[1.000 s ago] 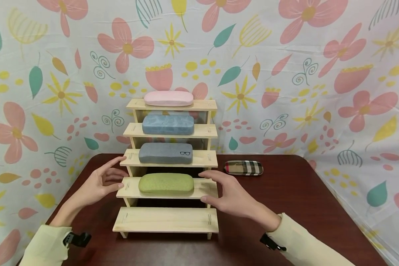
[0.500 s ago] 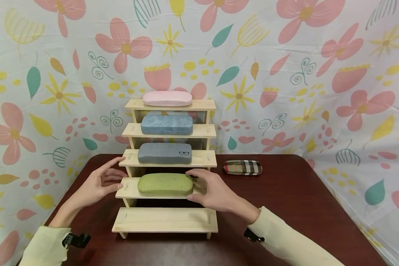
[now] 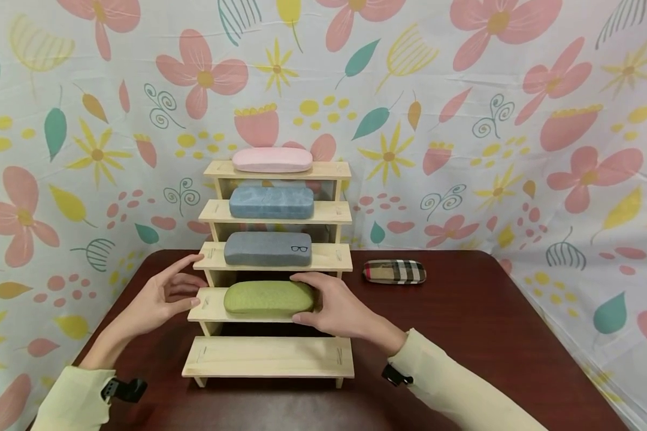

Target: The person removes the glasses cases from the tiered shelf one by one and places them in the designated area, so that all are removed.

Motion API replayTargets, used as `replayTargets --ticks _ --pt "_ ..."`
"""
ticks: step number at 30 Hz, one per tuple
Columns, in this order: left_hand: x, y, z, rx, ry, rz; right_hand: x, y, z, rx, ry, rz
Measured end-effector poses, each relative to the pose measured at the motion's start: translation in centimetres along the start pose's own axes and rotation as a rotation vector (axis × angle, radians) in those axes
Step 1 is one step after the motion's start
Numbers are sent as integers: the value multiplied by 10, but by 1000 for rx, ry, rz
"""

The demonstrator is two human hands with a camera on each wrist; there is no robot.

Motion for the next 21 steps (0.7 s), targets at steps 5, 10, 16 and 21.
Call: replayTargets --ticks 5,10,16,21 --pt "0 0 0 4 2 -2 -3 2 3 -39 4 1" --pt "1 0 0 11 5 3 -6 4 7 -68 2 7" --pt "0 0 0 18 3 -1 -10 6 7 -76 4 48" --pt "0 -1 0 12 4 -2 -11 7 7 -69 1 46"
Point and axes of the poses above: each hand's wrist, its own z-axis towards the middle knuckle, its own x-axis out of the back of the hand, y = z × x, the point moved 4 cm from there along z, towards the middle knuckle, and after that the axes turned 12 degrees about x, right-handed, at the moved point
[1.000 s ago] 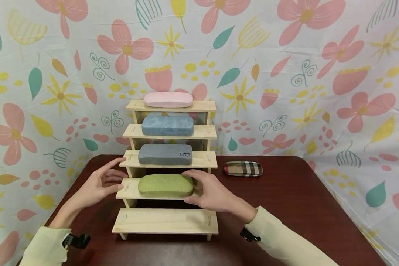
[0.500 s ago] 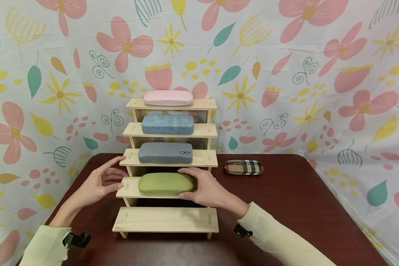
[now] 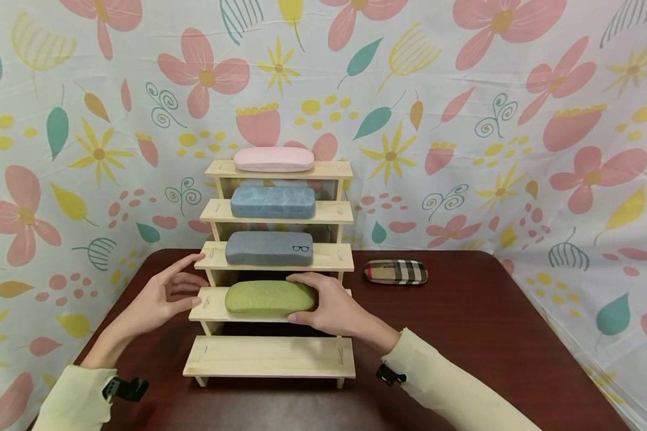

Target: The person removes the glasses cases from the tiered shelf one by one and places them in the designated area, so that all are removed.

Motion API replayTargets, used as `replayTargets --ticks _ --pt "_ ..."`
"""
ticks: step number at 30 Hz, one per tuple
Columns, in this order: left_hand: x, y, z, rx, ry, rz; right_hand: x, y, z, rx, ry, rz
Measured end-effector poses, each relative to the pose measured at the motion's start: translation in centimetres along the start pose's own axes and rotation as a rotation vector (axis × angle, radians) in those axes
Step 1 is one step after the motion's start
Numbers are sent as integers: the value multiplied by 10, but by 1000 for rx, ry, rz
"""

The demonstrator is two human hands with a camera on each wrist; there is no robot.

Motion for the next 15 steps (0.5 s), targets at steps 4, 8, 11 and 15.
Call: replayTargets --ticks 4,8,11,15 --pt "0 -1 0 -5 0 -2 0 0 0 3 4 0" --pt "0 -2 1 -9 -1 -2 2 -1 -2 3 17 1" --pt "0 -2 1 -11 0 2 4 -1 -4 3 26 12" --pt "1 -2 1 -13 3 6 6 1 -7 1 30 58"
Point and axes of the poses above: each hand's wrist, its own z-axis towards the middle knuckle, its own x-axis out of the back of the hand, y = z × x, the point moved 4 cm from there along z, towards the middle knuckle, and after that the axes turned 12 degrees about x, right-handed, at the moved point
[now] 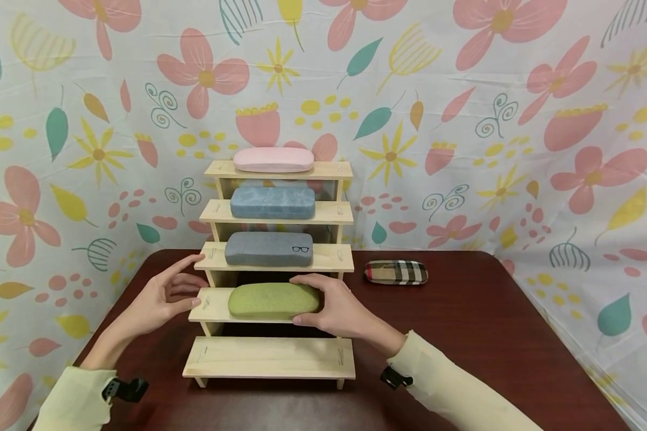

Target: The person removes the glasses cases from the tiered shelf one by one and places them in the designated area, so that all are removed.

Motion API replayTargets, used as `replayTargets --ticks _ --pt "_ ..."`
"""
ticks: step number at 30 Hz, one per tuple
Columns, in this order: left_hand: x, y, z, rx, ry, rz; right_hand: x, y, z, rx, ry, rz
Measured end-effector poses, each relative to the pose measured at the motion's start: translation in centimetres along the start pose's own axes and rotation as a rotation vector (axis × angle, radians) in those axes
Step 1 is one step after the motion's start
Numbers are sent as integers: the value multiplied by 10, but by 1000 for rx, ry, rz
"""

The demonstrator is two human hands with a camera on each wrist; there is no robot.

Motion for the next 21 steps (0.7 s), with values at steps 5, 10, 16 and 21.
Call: replayTargets --ticks 5,10,16,21 --pt "0 1 -1 3 1 0 2 3 -3 -10 5 65" --pt "-1 2 -2 3 1 1 3 5 -5 -17 2 100" --pt "0 1 -2 -3 -1 -2 2 5 -2 -11 -2 114" --pt "-1 0 -1 0 -4 -7 3 6 -2 -6 -5 90"
Point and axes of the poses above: each hand's wrist, its own z-axis towards the middle knuckle, its own x-axis out of the back of the hand, y = z × x, the point moved 4 cm from there along z, towards the middle knuckle, and after that the axes turned 12 degrees about x, right-handed, at the moved point
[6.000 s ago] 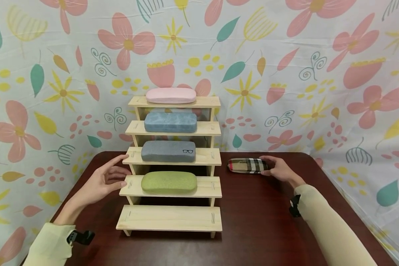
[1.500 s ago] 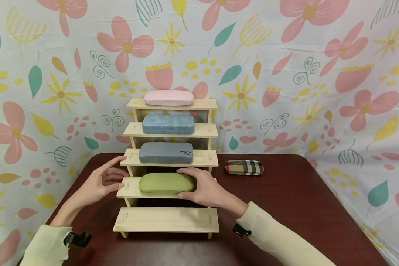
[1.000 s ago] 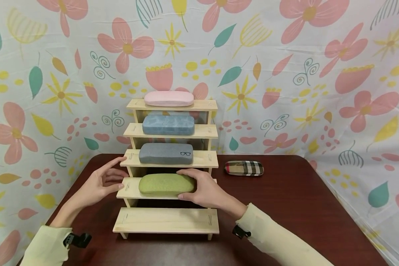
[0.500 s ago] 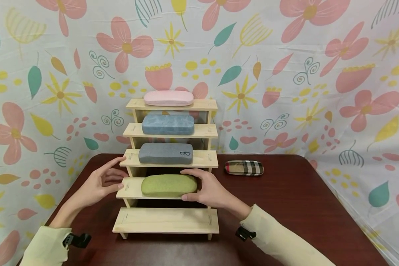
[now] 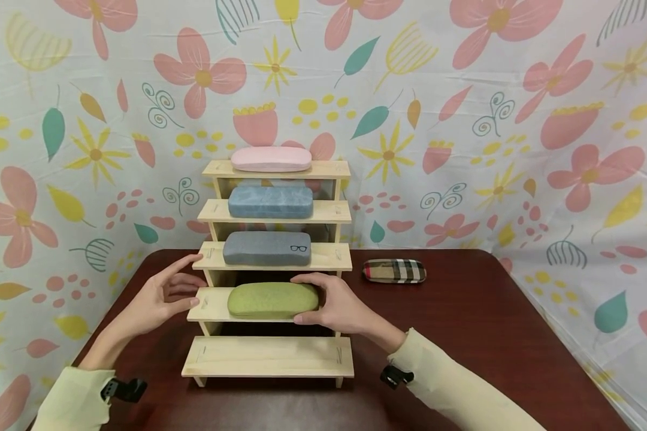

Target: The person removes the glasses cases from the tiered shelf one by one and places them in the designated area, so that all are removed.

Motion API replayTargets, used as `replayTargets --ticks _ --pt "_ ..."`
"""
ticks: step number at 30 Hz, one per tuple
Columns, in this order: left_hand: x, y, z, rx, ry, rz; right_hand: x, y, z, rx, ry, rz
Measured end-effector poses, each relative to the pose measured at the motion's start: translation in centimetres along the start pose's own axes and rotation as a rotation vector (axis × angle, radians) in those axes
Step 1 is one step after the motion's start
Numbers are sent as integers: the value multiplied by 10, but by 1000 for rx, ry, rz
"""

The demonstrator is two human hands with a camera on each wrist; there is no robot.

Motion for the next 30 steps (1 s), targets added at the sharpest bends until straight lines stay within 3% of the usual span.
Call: replayTargets --ticks 18,30 --pt "-1 -2 -2 4 0 7 0 1 -1 -22 16 107" --pt "0 -1 0 -5 6 12 1 1 1 -41 14 114"
Point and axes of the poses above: each hand's wrist, its own z-axis towards the middle knuckle, its own x-axis out of the back of the hand, y = z × x, the point moved 4 cm from there along z, towards the middle knuckle, and after that the axes turned 12 degrees about x, right-handed, at the moved point
